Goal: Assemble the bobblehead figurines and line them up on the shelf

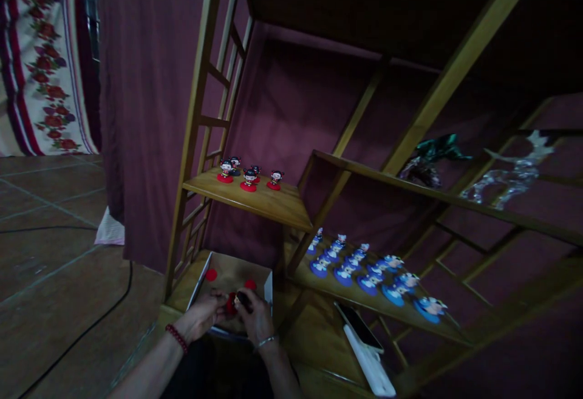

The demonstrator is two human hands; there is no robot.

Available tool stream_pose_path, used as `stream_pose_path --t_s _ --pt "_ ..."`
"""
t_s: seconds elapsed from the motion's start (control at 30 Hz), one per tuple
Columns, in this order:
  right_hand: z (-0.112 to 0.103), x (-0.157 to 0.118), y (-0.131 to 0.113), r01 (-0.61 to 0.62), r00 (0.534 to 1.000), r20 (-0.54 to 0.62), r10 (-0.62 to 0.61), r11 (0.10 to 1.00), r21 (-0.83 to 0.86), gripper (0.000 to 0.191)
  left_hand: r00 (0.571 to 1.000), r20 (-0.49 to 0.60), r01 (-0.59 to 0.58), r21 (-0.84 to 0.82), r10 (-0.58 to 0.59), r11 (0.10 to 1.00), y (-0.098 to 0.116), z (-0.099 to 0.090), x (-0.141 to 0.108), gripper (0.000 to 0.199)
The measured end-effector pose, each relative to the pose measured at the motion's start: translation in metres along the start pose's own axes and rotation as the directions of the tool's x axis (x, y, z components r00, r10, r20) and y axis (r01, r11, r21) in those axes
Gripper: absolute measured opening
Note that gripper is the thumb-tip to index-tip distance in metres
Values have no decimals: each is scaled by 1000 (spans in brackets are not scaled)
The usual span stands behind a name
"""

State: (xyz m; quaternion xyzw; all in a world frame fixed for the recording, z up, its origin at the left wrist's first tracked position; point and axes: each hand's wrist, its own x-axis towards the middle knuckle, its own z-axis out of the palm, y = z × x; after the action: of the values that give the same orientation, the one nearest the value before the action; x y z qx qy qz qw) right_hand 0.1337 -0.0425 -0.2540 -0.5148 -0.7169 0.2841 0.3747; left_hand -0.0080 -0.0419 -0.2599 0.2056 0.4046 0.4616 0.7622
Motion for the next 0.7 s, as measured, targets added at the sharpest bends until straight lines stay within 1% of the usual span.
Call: stream_pose_path --t_s 0.07,0.13,0.2,0.3,0.4,0.5,0.6,0.7 --pt "-12 -1 -21 19 1000 23 -18 999 -45 21 996 70 -59 -43 62 997 5 2 -10 20" --pt "-24 -1 -45 54 998 38 -50 992 -112 22 978 156 -124 -72 134 990 13 5 -21 20" --pt "-38 1 -69 126 992 43 -120 974 -190 21 953 238 -172 -79 187 982 23 9 -33 19" --pt "-55 5 -104 242 970 95 -225 933 -264 19 914 325 -234 -64 242 970 43 17 -50 17" --pt "-68 7 -133 319 948 117 -296 889 -329 14 890 355 -297 -24 286 955 62 26 -68 15" --pt "-76 7 -155 390 921 149 -360 851 -352 12 872 376 -352 38 313 935 78 35 -86 16" --pt "-81 7 -170 437 900 157 -408 830 -346 12 846 409 -401 65 342 914 89 40 -99 16" --pt "-84 7 -177 471 882 159 -443 821 -323 13 846 404 -420 100 349 902 95 41 -108 14"
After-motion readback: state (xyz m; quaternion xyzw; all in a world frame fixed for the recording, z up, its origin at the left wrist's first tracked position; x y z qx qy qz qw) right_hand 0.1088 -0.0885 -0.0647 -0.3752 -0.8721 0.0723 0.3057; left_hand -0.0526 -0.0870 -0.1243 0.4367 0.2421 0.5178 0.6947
